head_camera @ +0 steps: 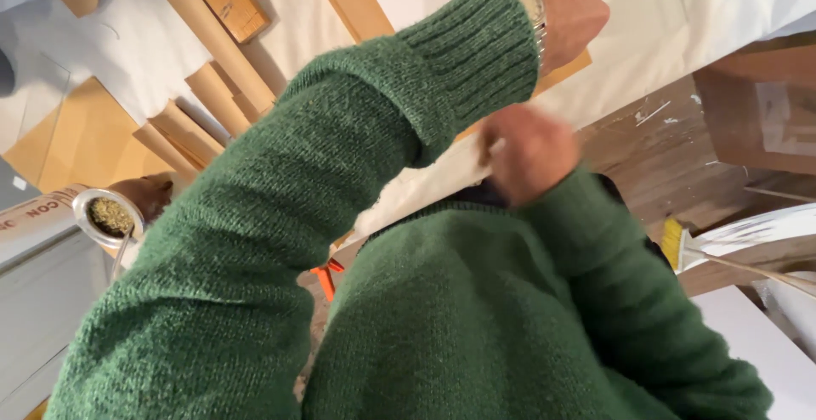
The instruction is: Assembling a picture frame by applying adhesive strips and positioning frame components on a glass surface.
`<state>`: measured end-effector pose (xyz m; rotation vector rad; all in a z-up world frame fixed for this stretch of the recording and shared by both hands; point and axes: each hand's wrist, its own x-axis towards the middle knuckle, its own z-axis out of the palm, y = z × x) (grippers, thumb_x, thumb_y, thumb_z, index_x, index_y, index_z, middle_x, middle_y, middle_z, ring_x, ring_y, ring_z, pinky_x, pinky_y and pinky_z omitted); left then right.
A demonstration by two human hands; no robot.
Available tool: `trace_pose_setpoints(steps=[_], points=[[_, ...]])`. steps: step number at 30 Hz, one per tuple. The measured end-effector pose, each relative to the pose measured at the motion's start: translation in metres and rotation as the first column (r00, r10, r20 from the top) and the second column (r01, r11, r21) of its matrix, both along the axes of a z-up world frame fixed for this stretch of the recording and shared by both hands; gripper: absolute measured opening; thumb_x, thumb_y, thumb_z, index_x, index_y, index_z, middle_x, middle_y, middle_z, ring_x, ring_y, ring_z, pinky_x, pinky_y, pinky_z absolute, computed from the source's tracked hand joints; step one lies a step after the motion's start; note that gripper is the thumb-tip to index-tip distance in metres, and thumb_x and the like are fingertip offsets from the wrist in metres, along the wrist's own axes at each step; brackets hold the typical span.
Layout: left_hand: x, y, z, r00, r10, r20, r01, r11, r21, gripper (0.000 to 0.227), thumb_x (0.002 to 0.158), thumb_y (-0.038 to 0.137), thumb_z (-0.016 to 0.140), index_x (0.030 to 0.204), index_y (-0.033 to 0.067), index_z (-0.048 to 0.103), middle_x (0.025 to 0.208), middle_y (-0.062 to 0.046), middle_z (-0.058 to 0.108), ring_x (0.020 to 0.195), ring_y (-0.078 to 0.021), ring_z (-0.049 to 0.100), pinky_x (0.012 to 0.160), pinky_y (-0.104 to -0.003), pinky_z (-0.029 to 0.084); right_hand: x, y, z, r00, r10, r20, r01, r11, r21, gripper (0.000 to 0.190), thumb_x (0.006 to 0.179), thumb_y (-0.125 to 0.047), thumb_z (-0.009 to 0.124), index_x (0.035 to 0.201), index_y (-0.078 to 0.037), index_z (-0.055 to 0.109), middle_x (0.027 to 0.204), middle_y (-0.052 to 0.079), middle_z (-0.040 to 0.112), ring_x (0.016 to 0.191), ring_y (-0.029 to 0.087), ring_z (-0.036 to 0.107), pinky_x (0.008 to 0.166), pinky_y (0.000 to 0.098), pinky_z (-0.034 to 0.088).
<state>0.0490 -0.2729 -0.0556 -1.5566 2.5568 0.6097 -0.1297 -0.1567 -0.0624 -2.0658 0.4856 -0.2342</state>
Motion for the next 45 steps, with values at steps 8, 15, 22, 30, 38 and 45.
trace_pose_setpoints(steps=[8, 15, 22, 30, 38, 45], points=[[-0.015, -0.008, 0.010, 1.000, 0.007, 0.013, -0.007, 1.000, 0.009, 0.014, 0.083, 0.016, 0.068, 0.084, 0.0038, 0.074, 0.102, -0.018, 0.065, 0.085, -0.0331, 0.070, 0.065, -0.048, 0.056, -0.006, -0.013, -0.027, 0.982, 0.189, -0.011, -0.189, 0.982, -0.013, 0.022, 0.074, -0.022, 0.082, 0.083, -0.009, 0.067, 0.081, 0.011, 0.066, 0.080, 0.034, 0.064, 0.068, 0.0486, 0.051], [-0.018, -0.011, 0.014, 1.000, 0.020, 0.019, -0.021, 0.999, 0.029, 0.015, 0.083, 0.016, 0.067, 0.085, 0.0039, 0.074, 0.103, -0.019, 0.065, 0.085, -0.0337, 0.070, 0.065, -0.048, 0.056, -0.013, -0.001, -0.013, 0.992, 0.072, 0.106, -0.093, 0.973, 0.211, 0.014, 0.088, -0.002, 0.064, 0.100, -0.008, 0.066, 0.091, 0.009, 0.065, 0.084, 0.030, 0.069, 0.073, 0.0420, 0.059], [-0.020, -0.010, 0.020, 0.999, 0.039, 0.029, -0.039, 0.999, -0.004, 0.015, 0.086, 0.016, 0.067, 0.090, 0.0043, 0.075, 0.103, -0.018, 0.066, 0.084, -0.0339, 0.071, 0.064, -0.047, 0.056, -0.015, -0.030, 0.007, 0.955, -0.174, -0.242, 0.169, 0.985, -0.044, 0.016, 0.084, -0.011, 0.075, 0.081, -0.006, 0.061, 0.076, 0.011, 0.064, 0.066, 0.030, 0.066, 0.061, 0.0414, 0.054], [0.006, 0.031, 0.055, 0.960, 0.187, -0.211, -0.235, 0.942, -0.238, 0.016, 0.084, 0.016, 0.069, 0.097, 0.0116, 0.077, 0.106, -0.010, 0.067, 0.086, -0.0311, 0.071, 0.067, -0.046, 0.057, -0.062, -0.100, -0.024, 0.951, -0.150, -0.269, 0.231, 0.924, 0.304, 0.013, 0.086, -0.010, 0.070, 0.098, -0.006, 0.072, 0.083, 0.007, 0.074, 0.076, 0.014, 0.070, 0.072, 0.0317, 0.056], [0.053, 0.198, 0.082, 0.372, 0.866, -0.333, -0.926, 0.324, -0.192, 0.053, 0.091, 0.004, 0.071, 0.143, 0.0065, 0.058, 0.132, -0.018, 0.058, 0.112, -0.0395, 0.065, 0.090, -0.047, 0.058, -0.066, -0.119, 0.047, 0.855, -0.413, -0.315, 0.279, 0.877, -0.392, 0.011, 0.087, -0.015, 0.079, 0.091, -0.011, 0.069, 0.076, 0.009, 0.068, 0.066, 0.026, 0.067, 0.063, 0.0387, 0.055], [0.018, 0.269, 0.033, 0.109, 0.980, -0.168, -0.993, 0.102, -0.051, 0.064, 0.092, 0.007, 0.070, 0.150, 0.0025, 0.043, 0.130, -0.023, 0.054, 0.108, -0.0448, 0.062, 0.083, -0.050, 0.055, -0.005, -0.059, 0.017, 0.987, 0.120, -0.105, -0.103, 0.983, 0.152, 0.014, 0.085, -0.010, 0.075, 0.088, -0.009, 0.061, 0.080, 0.008, 0.068, 0.072, 0.026, 0.069, 0.063, 0.0370, 0.054]])
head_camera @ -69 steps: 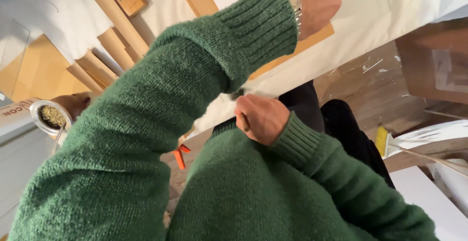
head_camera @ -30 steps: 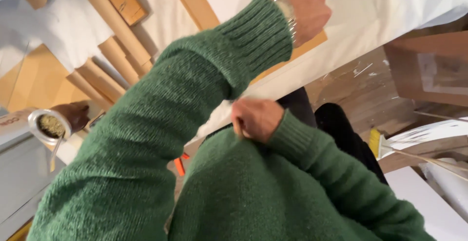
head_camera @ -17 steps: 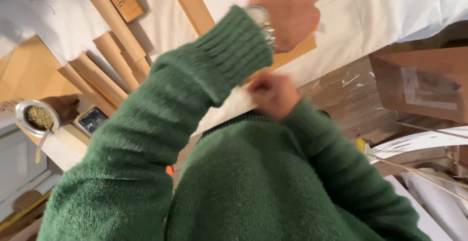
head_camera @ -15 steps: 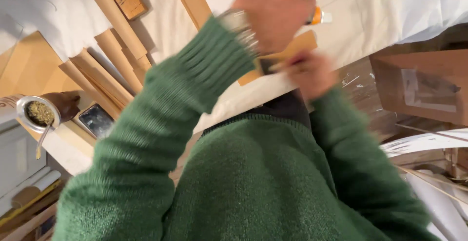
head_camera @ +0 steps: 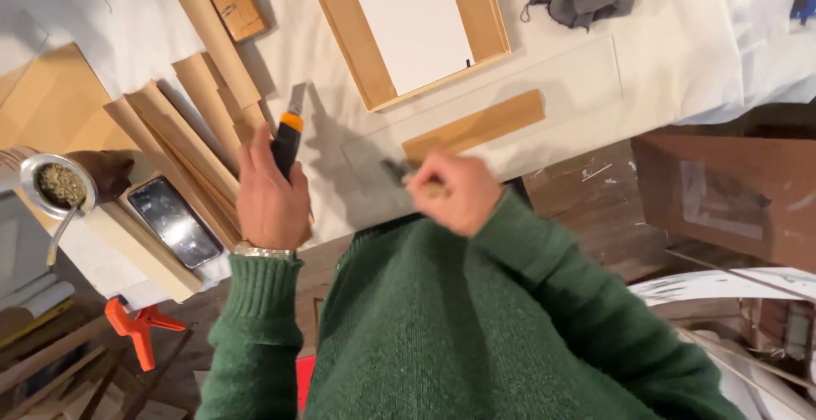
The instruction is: Assembling a picture frame by applying adhesive strips and positioning frame components on a glass surface.
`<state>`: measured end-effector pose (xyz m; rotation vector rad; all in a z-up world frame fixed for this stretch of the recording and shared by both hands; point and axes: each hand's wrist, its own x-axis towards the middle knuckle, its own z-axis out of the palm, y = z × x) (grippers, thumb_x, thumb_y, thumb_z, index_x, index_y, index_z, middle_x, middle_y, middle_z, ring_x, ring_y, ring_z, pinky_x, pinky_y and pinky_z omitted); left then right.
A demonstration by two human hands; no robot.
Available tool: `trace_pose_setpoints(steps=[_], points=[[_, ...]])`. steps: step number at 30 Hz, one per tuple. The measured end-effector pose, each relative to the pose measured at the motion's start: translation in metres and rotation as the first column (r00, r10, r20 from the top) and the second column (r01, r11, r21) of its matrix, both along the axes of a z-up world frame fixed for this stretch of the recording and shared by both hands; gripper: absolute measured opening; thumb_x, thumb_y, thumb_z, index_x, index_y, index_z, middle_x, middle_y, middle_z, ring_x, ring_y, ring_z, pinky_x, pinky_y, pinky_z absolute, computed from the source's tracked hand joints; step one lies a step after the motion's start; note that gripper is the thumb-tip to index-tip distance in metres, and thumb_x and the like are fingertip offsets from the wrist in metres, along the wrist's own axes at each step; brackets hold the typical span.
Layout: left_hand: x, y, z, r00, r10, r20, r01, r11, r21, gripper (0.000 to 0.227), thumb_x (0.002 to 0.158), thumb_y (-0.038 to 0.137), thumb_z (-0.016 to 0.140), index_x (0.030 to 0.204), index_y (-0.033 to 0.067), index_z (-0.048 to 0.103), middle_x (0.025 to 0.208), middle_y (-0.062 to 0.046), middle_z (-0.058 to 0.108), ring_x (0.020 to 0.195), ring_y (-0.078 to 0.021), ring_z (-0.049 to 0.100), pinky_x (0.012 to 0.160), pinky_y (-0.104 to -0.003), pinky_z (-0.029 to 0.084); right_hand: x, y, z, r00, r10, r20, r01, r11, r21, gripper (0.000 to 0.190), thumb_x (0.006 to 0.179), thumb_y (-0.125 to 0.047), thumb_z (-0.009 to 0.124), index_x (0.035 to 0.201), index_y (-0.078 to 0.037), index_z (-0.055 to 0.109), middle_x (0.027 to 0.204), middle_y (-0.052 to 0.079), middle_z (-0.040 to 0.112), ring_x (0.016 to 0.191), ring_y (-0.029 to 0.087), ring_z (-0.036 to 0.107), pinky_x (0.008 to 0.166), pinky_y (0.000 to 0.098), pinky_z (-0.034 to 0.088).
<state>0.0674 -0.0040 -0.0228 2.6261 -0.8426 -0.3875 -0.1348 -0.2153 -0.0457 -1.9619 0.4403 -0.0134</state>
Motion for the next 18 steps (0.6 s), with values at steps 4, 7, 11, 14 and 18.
trace_pose_setpoints(steps=[4, 7, 11, 14, 18], points=[[-0.016, 0.008, -0.018, 0.996, 0.042, -0.083, -0.042, 0.999, 0.004, 0.065, 0.092, 0.006, 0.069, 0.150, -0.0019, 0.039, 0.128, -0.025, 0.054, 0.106, -0.0443, 0.062, 0.082, -0.051, 0.053, -0.048, -0.077, -0.025, 0.938, -0.335, -0.094, 0.344, 0.933, 0.109, 0.007, 0.094, -0.004, 0.071, 0.096, -0.007, 0.064, 0.097, 0.008, 0.076, 0.089, 0.015, 0.075, 0.073, 0.0299, 0.060], [-0.016, 0.011, -0.026, 0.999, 0.029, -0.042, -0.030, 0.999, -0.014, 0.067, 0.091, 0.006, 0.069, 0.149, -0.0050, 0.039, 0.121, -0.024, 0.055, 0.108, -0.0443, 0.058, 0.091, -0.052, 0.049, -0.053, -0.101, -0.004, 0.908, -0.412, -0.079, 0.390, 0.899, -0.200, 0.008, 0.098, -0.006, 0.070, 0.097, -0.006, 0.062, 0.093, 0.010, 0.073, 0.084, 0.019, 0.074, 0.071, 0.0328, 0.059], [-0.013, -0.003, -0.021, 0.999, 0.042, 0.017, -0.043, 0.996, 0.081, 0.065, 0.086, 0.008, 0.073, 0.142, -0.0054, 0.044, 0.114, -0.021, 0.060, 0.107, -0.0425, 0.055, 0.094, -0.052, 0.043, -0.021, -0.025, -0.009, 0.987, -0.131, -0.093, 0.102, 0.959, -0.264, 0.007, 0.090, -0.014, 0.070, 0.094, -0.013, 0.064, 0.083, 0.011, 0.070, 0.078, 0.034, 0.069, 0.069, 0.0459, 0.055], [-0.013, 0.006, -0.027, 0.999, 0.029, -0.042, -0.025, 0.996, 0.087, 0.064, 0.086, 0.009, 0.073, 0.142, -0.0054, 0.046, 0.117, -0.022, 0.058, 0.108, -0.0426, 0.055, 0.098, -0.051, 0.044, 0.029, 0.012, 0.014, 0.996, 0.071, -0.050, -0.066, 0.993, 0.095, 0.020, 0.088, -0.018, 0.078, 0.090, -0.008, 0.061, 0.086, 0.006, 0.070, 0.075, 0.026, 0.070, 0.065, 0.0385, 0.054], [-0.014, 0.005, -0.029, 0.999, -0.010, 0.035, 0.009, 1.000, 0.022, 0.062, 0.085, 0.007, 0.074, 0.140, -0.0051, 0.048, 0.126, -0.024, 0.057, 0.114, -0.0429, 0.055, 0.101, -0.049, 0.045, -0.025, -0.061, -0.035, 0.979, -0.191, -0.073, 0.203, 0.951, 0.232, 0.018, 0.093, -0.015, 0.080, 0.091, -0.006, 0.065, 0.088, 0.005, 0.066, 0.079, 0.020, 0.063, 0.070, 0.0343, 0.054]])
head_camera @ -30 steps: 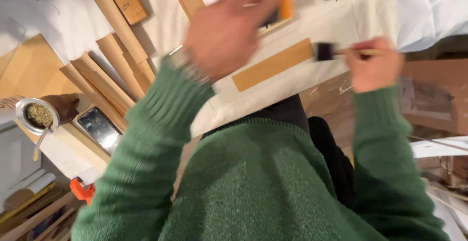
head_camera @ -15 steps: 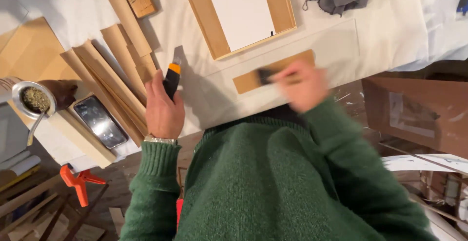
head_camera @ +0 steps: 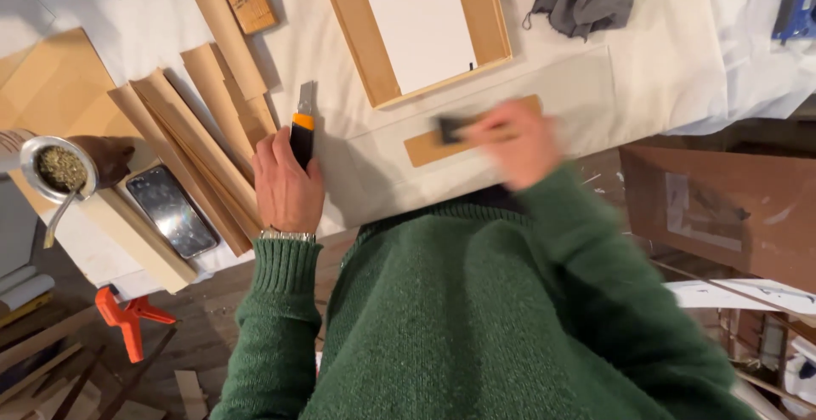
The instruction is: Assembling a picture frame by applying adhesive strips and positioning frame components on a glass surface.
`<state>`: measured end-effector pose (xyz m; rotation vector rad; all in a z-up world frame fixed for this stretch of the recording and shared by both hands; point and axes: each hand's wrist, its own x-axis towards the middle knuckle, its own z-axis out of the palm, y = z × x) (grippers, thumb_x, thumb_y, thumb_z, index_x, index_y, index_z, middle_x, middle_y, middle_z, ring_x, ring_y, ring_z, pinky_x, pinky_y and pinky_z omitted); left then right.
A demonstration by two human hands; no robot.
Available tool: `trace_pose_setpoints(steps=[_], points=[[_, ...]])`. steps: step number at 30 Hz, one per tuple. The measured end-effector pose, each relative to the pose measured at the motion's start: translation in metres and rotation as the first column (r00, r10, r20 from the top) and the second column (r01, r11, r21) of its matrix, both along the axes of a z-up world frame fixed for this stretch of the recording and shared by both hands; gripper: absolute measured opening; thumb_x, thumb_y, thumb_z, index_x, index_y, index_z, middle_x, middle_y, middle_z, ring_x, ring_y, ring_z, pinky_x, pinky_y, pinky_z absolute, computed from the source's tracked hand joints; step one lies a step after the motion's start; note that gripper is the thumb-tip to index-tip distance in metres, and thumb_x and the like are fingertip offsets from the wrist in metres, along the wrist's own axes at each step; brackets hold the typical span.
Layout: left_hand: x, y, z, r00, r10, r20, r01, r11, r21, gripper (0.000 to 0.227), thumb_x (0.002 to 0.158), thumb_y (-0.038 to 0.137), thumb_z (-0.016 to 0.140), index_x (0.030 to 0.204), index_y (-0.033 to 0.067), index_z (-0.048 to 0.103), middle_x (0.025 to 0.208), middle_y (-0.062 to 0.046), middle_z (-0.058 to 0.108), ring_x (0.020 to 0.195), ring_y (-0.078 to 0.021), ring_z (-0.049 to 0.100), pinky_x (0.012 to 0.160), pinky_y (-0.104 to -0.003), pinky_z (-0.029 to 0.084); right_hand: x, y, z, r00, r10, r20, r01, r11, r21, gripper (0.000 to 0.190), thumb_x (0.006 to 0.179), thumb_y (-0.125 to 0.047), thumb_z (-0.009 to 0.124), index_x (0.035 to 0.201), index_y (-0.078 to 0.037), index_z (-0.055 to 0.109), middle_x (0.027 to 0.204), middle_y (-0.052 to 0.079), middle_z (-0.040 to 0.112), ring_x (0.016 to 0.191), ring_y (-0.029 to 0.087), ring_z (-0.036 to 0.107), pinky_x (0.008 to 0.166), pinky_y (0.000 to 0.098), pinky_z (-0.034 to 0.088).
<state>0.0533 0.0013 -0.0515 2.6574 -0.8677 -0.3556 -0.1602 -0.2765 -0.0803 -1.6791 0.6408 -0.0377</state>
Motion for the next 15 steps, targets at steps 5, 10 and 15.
trace_pose_setpoints(steps=[5, 10, 15], points=[[-0.008, -0.009, 0.020, 0.989, 0.018, 0.144, -0.001, 0.993, -0.121, 0.052, 0.086, 0.010, 0.079, 0.129, -0.0054, 0.053, 0.123, -0.022, 0.057, 0.111, -0.0408, 0.057, 0.096, -0.048, 0.047, -0.140, -0.142, 0.031, 0.922, -0.387, 0.011, 0.334, 0.780, -0.529, 0.011, 0.105, 0.002, 0.075, 0.102, 0.000, 0.065, 0.092, 0.008, 0.067, 0.077, 0.015, 0.066, 0.070, 0.0268, 0.053], [-0.023, -0.024, 0.024, 0.979, 0.197, -0.054, -0.204, 0.958, -0.201, 0.025, 0.096, 0.011, 0.077, 0.097, 0.0026, 0.053, 0.092, -0.016, 0.056, 0.076, -0.0323, 0.058, 0.069, -0.044, 0.047, -0.153, -0.188, 0.056, 0.816, -0.536, 0.218, 0.576, 0.787, -0.221, 0.012, 0.103, 0.007, 0.064, 0.112, 0.001, 0.059, 0.097, 0.012, 0.072, 0.076, 0.016, 0.068, 0.070, 0.0282, 0.056], [-0.049, -0.059, 0.032, 0.990, 0.139, 0.014, -0.130, 0.955, -0.268, 0.038, 0.097, 0.018, 0.075, 0.075, 0.0034, 0.048, 0.070, -0.015, 0.052, 0.062, -0.0370, 0.052, 0.058, -0.046, 0.042, -0.135, -0.229, 0.075, 0.632, -0.721, 0.286, 0.735, 0.674, 0.074, 0.018, 0.109, 0.007, 0.064, 0.125, 0.000, 0.060, 0.101, 0.016, 0.075, 0.075, 0.018, 0.070, 0.069, 0.0303, 0.059]])
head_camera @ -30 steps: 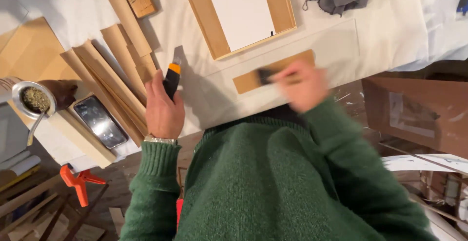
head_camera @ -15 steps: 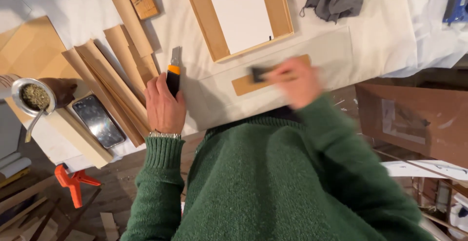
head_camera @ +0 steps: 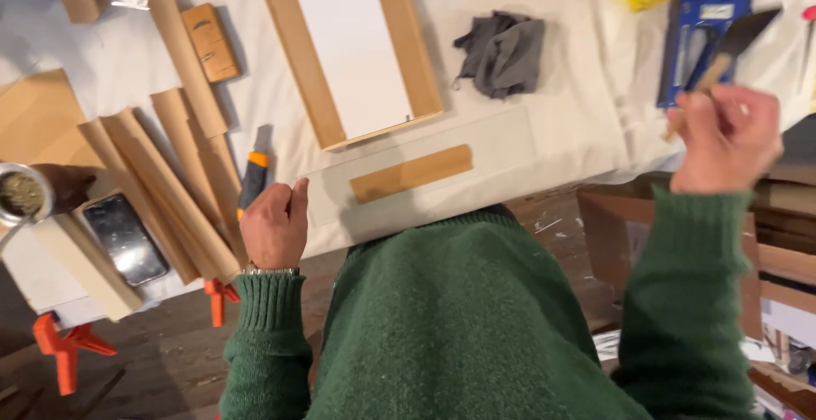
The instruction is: Assembling a picture frame by applying adhesive strips and positioning frame components on a glass surface.
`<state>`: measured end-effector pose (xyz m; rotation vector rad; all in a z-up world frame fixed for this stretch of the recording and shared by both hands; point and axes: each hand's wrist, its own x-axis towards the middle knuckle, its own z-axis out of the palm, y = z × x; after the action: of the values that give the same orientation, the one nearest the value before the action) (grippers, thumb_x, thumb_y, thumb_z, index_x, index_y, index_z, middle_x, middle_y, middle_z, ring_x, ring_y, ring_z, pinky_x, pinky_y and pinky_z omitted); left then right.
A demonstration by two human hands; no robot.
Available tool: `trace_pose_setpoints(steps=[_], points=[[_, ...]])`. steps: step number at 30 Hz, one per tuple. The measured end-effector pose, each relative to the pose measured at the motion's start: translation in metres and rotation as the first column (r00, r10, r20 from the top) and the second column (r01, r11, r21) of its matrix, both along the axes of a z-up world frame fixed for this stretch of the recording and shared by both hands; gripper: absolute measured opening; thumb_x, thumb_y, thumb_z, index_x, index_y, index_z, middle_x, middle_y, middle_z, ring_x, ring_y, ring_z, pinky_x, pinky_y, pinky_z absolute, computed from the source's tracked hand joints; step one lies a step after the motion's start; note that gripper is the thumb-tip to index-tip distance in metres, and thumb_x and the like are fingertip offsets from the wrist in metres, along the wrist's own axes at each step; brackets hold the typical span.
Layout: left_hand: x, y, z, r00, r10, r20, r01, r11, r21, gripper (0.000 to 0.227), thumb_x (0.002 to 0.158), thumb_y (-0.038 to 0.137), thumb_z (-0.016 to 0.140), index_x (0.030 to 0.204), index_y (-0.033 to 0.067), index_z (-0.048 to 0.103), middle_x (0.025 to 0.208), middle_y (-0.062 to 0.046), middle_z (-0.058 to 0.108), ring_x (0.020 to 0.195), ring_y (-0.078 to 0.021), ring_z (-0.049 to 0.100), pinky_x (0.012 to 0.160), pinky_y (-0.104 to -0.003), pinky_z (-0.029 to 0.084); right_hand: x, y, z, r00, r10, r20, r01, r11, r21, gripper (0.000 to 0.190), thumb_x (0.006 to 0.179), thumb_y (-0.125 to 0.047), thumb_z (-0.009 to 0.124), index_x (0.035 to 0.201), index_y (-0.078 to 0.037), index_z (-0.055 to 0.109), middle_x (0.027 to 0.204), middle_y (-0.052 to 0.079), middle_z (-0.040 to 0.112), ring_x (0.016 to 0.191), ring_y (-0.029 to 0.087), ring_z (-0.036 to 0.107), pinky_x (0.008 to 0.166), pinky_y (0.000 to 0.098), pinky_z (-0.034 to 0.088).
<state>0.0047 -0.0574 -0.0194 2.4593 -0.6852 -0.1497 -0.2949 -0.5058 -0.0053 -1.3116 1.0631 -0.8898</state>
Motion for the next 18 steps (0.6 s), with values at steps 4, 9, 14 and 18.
trace_pose_setpoints(steps=[4, 9, 14, 18], points=[[-0.029, -0.026, 0.012, 0.999, -0.046, 0.016, 0.044, 0.994, 0.097, 0.050, 0.101, 0.026, 0.073, 0.066, 0.0020, 0.045, 0.065, -0.014, 0.050, 0.056, -0.0372, 0.049, 0.053, -0.047, 0.038, 0.040, -0.069, -0.010, 0.921, 0.064, -0.385, -0.276, 0.804, -0.526, 0.025, 0.101, 0.012, 0.070, 0.120, 0.000, 0.060, 0.102, 0.013, 0.074, 0.084, 0.018, 0.073, 0.074, 0.0311, 0.060], [-0.058, -0.044, 0.014, 1.000, -0.002, -0.027, 0.006, 0.987, 0.161, 0.050, 0.101, 0.027, 0.071, 0.064, 0.0028, 0.046, 0.065, -0.013, 0.052, 0.053, -0.0365, 0.049, 0.051, -0.046, 0.038, 0.088, -0.130, -0.013, 0.795, -0.268, -0.544, -0.471, 0.290, -0.833, 0.027, 0.086, 0.005, 0.088, 0.099, -0.007, 0.068, 0.085, 0.003, 0.074, 0.076, 0.021, 0.067, 0.079, 0.0437, 0.054], [-0.082, -0.050, 0.015, 0.997, 0.064, -0.045, -0.056, 0.986, 0.155, 0.049, 0.100, 0.025, 0.071, 0.064, 0.0037, 0.047, 0.064, -0.012, 0.053, 0.055, -0.0359, 0.051, 0.051, -0.046, 0.039, 0.093, -0.145, -0.021, 0.696, -0.117, -0.709, -0.686, 0.183, -0.704, 0.017, 0.081, -0.002, 0.082, 0.095, -0.006, 0.073, 0.094, 0.007, 0.073, 0.088, 0.026, 0.066, 0.084, 0.0399, 0.053], [-0.089, -0.044, 0.014, 0.997, 0.078, -0.022, -0.074, 0.983, 0.169, 0.046, 0.100, 0.025, 0.072, 0.065, 0.0040, 0.049, 0.066, -0.011, 0.055, 0.057, -0.0358, 0.053, 0.052, -0.046, 0.040, 0.072, -0.100, -0.035, 0.782, -0.104, -0.615, -0.575, 0.259, -0.776, 0.015, 0.088, 0.002, 0.071, 0.103, -0.003, 0.074, 0.097, 0.010, 0.074, 0.094, 0.025, 0.069, 0.085, 0.0384, 0.055]])
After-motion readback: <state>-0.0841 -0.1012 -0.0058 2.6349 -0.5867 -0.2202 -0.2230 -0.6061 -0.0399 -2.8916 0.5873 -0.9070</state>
